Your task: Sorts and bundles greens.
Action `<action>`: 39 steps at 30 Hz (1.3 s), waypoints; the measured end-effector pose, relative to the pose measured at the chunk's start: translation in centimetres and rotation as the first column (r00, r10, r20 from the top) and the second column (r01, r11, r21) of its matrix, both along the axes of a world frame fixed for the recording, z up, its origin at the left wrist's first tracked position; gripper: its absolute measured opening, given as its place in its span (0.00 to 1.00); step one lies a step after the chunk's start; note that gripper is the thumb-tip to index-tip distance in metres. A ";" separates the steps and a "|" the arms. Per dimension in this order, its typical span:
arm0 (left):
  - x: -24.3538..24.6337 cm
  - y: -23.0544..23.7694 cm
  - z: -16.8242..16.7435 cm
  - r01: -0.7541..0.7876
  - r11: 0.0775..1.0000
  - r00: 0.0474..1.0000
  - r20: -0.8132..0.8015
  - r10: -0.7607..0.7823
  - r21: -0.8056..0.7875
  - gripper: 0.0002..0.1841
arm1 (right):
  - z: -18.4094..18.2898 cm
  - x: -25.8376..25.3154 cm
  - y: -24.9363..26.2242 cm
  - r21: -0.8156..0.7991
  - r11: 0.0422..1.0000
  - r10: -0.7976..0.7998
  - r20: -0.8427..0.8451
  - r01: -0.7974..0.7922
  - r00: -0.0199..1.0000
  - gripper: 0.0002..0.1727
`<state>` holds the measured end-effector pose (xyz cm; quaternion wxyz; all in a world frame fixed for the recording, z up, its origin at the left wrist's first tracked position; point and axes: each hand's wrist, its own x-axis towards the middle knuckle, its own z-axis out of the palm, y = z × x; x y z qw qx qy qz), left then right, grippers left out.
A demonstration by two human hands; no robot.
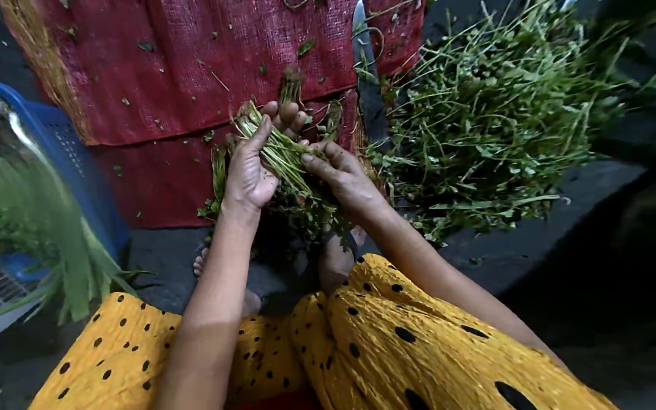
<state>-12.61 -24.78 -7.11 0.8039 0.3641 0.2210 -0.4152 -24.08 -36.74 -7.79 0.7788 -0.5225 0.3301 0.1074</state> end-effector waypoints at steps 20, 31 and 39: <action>2.0 1.1 1.6 0.346 0.919 0.937 -0.026 -0.347 0.190 0.19 | -0.3 -4.6 -11.0 -0.473 0.878 -0.109 -0.057 0.070 0.992 0.14; 3.1 2.6 2.6 0.163 0.975 0.986 0.010 -0.167 0.151 0.18 | -0.4 -4.0 -5.9 -0.453 0.882 -0.109 0.064 0.127 0.992 0.19; 2.8 2.3 4.1 0.105 0.966 0.992 0.039 -0.118 0.235 0.19 | 4.2 -2.3 -3.2 -0.812 0.569 0.298 0.348 0.128 0.889 0.16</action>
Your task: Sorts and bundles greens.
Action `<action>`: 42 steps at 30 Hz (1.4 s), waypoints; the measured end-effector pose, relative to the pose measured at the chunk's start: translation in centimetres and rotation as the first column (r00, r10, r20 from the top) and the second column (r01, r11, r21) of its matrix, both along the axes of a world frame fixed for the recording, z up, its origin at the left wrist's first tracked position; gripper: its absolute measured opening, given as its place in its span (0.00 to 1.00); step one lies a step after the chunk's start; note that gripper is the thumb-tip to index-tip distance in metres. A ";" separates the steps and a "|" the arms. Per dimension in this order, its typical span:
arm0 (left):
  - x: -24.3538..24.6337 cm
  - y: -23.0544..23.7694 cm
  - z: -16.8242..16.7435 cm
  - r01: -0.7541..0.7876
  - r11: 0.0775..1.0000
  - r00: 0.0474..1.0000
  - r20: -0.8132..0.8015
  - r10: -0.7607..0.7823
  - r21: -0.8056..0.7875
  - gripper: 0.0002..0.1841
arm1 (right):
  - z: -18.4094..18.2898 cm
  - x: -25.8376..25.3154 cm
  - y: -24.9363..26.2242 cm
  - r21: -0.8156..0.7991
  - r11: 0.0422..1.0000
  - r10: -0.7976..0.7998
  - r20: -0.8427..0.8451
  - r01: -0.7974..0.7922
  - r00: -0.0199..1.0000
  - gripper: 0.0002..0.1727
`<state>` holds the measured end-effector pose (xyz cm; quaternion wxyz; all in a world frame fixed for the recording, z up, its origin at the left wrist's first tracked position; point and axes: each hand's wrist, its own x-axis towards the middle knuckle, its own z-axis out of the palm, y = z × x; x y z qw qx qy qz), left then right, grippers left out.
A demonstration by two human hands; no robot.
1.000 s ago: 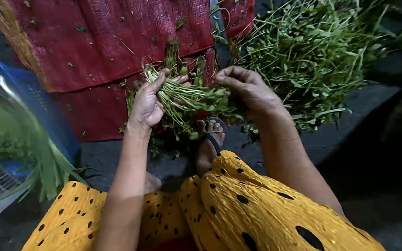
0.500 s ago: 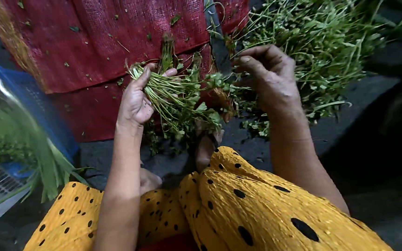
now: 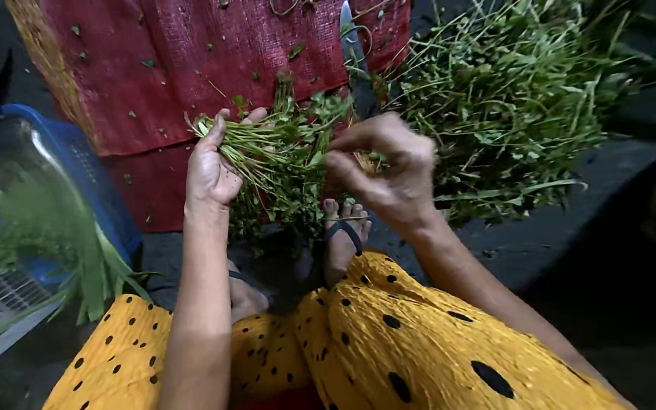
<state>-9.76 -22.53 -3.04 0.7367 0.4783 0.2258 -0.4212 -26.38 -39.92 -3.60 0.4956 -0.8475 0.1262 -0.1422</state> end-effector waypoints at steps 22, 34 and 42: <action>-1.5 -2.2 1.4 0.365 0.742 0.821 0.182 -0.542 0.563 0.15 | -2.4 2.2 -1.6 0.407 0.912 0.039 -0.197 0.045 0.980 0.11; -0.9 -1.9 0.8 0.343 0.775 0.849 0.178 -0.498 0.532 0.14 | -3.2 0.4 -5.4 0.146 0.961 -0.187 -0.274 0.233 0.943 0.17; -0.9 -1.8 1.7 0.345 0.796 0.852 0.191 -0.488 0.497 0.13 | -3.4 2.1 -2.7 0.534 0.836 0.258 -0.171 -0.131 0.951 0.24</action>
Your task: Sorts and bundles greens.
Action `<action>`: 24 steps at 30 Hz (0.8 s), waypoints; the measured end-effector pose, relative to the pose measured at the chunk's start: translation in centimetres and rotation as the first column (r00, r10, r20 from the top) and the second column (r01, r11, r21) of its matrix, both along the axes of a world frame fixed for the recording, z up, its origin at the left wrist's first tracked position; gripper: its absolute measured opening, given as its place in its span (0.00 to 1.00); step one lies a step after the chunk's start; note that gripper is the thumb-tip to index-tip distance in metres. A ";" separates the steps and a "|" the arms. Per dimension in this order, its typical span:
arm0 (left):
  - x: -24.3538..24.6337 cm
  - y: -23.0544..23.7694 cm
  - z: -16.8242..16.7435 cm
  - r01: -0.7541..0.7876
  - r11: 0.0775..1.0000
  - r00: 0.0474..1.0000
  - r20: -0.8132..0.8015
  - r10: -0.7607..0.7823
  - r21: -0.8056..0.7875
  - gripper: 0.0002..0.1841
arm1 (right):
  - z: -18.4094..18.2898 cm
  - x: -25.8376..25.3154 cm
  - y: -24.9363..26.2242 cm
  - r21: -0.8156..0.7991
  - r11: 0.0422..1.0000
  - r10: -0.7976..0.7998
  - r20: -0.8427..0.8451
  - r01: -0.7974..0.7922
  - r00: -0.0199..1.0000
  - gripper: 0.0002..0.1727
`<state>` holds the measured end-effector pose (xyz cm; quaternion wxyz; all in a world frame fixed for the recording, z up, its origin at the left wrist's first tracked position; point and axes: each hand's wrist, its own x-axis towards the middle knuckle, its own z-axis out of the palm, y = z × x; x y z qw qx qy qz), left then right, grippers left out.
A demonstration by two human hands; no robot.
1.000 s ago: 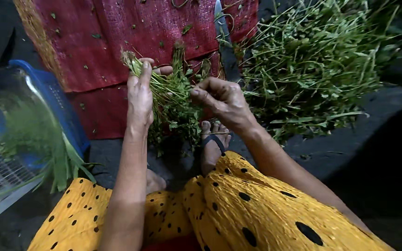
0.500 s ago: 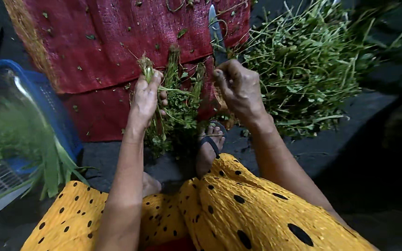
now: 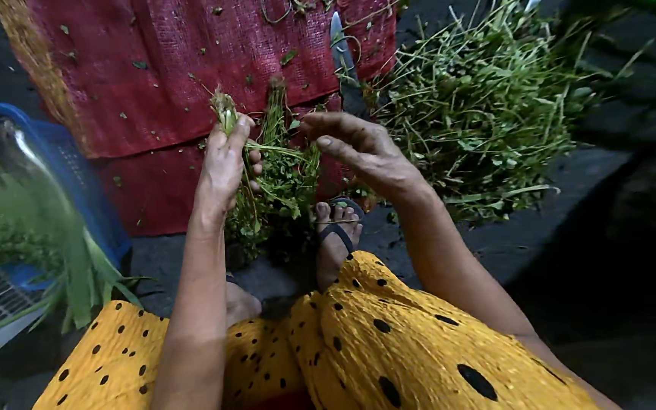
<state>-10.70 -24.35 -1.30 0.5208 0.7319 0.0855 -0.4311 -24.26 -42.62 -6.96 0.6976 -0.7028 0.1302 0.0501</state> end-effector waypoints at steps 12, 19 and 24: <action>0.8 0.9 0.0 0.123 0.992 0.992 0.006 -0.123 0.001 0.15 | 0.9 -0.6 -1.4 -0.697 0.714 0.017 0.119 0.072 0.993 0.15; 1.6 1.7 1.0 0.013 0.992 1.000 -0.019 -0.015 -0.126 0.17 | 4.2 -5.0 -5.1 -0.865 0.493 -0.327 -0.087 0.091 0.941 0.28; 1.1 1.0 1.0 0.048 0.989 0.999 -0.015 -0.050 -0.138 0.16 | 5.0 -1.1 1.4 -0.192 0.981 -0.032 -0.132 0.006 0.991 0.19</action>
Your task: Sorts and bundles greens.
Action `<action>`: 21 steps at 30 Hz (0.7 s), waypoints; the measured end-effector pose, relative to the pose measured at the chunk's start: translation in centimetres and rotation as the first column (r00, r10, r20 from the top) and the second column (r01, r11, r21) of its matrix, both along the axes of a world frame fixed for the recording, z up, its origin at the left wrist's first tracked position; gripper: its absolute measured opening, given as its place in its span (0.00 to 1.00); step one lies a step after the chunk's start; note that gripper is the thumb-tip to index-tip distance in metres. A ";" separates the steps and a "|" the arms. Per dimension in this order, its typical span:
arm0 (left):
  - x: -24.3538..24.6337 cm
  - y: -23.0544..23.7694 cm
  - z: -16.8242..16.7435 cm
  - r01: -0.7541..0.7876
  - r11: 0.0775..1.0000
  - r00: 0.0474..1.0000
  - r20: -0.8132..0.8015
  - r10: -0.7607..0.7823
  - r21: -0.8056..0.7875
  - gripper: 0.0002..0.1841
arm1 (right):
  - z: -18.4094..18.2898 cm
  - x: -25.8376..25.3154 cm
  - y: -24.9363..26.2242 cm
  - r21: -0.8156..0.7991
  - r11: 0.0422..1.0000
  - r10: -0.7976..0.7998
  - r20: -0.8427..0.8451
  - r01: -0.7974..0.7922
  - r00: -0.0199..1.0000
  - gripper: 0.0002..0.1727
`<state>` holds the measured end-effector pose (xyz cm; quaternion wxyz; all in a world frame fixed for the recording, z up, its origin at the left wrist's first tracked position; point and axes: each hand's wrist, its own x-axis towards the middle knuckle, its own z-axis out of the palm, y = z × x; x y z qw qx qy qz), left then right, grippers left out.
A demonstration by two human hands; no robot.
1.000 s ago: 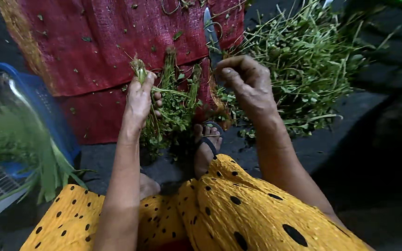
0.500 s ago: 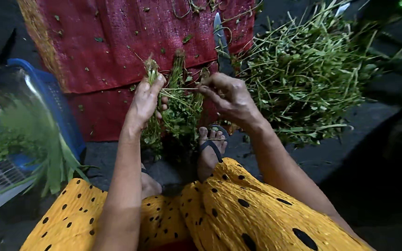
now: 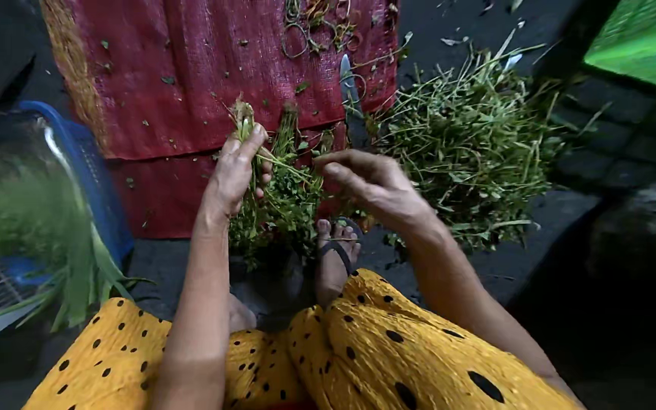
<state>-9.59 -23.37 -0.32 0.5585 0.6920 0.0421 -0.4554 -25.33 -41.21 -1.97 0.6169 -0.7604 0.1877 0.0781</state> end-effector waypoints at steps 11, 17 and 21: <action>-0.1 0.4 -1.2 0.105 0.951 0.955 0.239 -0.178 0.291 0.24 | -1.2 1.7 2.0 -0.537 0.843 0.181 0.344 0.035 0.921 0.10; -0.1 0.2 -0.4 -0.044 0.995 0.994 0.105 0.035 0.085 0.19 | -1.4 1.8 3.0 -0.431 0.902 0.152 0.301 -0.008 0.941 0.16; 0.0 0.5 -0.2 -0.102 0.994 0.994 0.049 0.100 0.037 0.20 | -2.7 2.5 3.6 -0.231 0.972 0.093 0.223 -0.040 0.970 0.10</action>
